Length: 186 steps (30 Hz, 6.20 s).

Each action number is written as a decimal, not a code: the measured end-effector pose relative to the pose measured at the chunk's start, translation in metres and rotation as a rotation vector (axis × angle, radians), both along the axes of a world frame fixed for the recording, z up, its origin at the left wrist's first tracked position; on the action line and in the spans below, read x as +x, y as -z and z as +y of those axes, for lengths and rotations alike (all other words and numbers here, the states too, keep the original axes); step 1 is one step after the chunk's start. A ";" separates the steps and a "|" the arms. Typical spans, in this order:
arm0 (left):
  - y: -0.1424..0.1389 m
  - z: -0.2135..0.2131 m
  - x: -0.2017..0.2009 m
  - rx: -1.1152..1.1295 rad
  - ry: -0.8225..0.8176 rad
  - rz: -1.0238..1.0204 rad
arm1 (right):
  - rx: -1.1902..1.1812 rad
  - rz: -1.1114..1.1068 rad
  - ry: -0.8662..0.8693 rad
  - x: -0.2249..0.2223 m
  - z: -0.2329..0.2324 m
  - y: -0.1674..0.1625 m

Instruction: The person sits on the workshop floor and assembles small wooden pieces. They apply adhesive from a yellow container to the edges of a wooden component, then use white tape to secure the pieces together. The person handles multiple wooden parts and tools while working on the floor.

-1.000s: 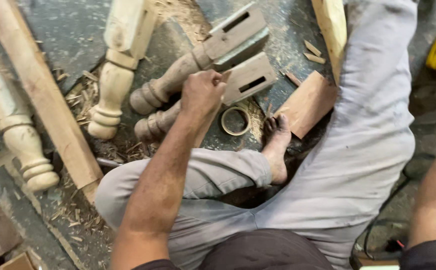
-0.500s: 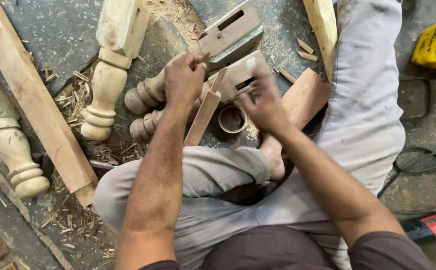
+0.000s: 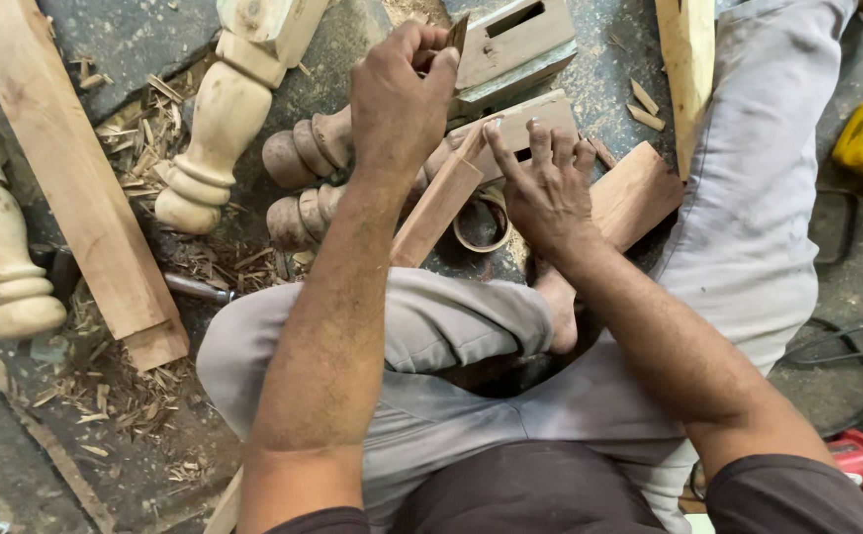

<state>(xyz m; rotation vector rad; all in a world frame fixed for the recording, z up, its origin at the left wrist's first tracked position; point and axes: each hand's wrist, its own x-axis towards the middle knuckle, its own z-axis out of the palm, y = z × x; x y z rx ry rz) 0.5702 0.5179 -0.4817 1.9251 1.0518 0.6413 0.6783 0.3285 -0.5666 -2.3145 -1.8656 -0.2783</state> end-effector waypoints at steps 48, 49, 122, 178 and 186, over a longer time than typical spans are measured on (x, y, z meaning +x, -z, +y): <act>-0.019 -0.006 -0.011 -0.228 0.054 -0.087 | 0.168 0.042 -0.279 0.026 0.008 0.044; -0.021 -0.006 -0.012 -0.235 0.066 -0.124 | 0.191 0.027 -0.314 0.026 0.009 0.044; -0.009 -0.008 0.004 -0.474 0.120 0.398 | 0.458 1.195 0.034 0.046 -0.018 0.074; 0.066 -0.015 0.014 -0.118 0.223 0.560 | -0.418 0.154 -0.153 0.031 0.055 -0.033; 0.068 -0.016 0.022 -0.168 0.211 0.576 | -0.527 0.314 -0.014 0.050 0.069 -0.049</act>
